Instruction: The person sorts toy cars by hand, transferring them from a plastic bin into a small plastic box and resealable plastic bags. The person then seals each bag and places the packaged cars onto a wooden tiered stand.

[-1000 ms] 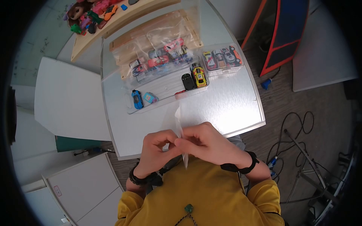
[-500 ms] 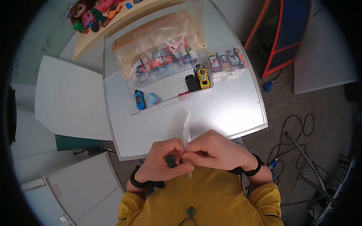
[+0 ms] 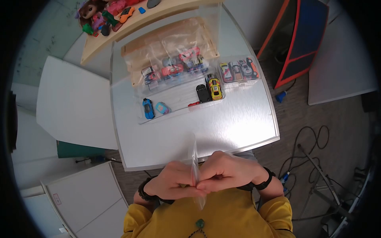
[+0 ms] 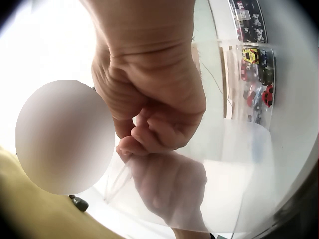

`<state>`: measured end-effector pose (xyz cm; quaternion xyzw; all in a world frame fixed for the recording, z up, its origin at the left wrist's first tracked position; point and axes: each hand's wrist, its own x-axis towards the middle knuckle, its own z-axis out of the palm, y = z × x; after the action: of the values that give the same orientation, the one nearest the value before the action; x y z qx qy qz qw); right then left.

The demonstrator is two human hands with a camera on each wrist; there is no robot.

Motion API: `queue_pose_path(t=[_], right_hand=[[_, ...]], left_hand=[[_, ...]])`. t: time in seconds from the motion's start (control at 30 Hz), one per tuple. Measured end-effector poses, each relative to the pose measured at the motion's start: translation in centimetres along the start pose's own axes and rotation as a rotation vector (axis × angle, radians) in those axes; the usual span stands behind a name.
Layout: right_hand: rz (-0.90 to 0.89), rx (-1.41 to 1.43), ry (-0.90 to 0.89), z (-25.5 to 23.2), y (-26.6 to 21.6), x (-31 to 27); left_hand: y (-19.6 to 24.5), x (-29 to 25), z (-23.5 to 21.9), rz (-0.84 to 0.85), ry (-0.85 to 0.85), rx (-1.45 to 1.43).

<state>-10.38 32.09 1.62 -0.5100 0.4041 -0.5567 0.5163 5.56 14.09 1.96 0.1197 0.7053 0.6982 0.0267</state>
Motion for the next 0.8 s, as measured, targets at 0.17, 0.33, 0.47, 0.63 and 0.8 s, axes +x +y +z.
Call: queue_pose_path(t=[0.17, 0.33, 0.47, 0.63, 0.8], right_hand=[[-0.087, 0.117, 0.050, 0.3, 0.4, -0.2], [0.016, -0.197, 0.279, 0.2, -2.5, -0.8], [0.029, -0.729, 0.434, 1.2, -4.3, -1.4], [-0.040, -0.839, 0.409, 2.2, -4.5, 0.0], [-0.015, -1.119, 0.231, 2.3, -2.0, 0.8]], left_hand=[[-0.1, -0.1, -0.3, -0.016, 0.006, -0.157], [0.5, -0.1, -0.7, 0.031, 0.315, 0.199], [1.6, 0.6, -0.1, 0.066, 0.545, 0.370], [2.0, 0.7, 0.4, -0.053, 0.488, 0.430], [0.6, 0.7, 0.8, 0.024, 0.479, 0.416]])
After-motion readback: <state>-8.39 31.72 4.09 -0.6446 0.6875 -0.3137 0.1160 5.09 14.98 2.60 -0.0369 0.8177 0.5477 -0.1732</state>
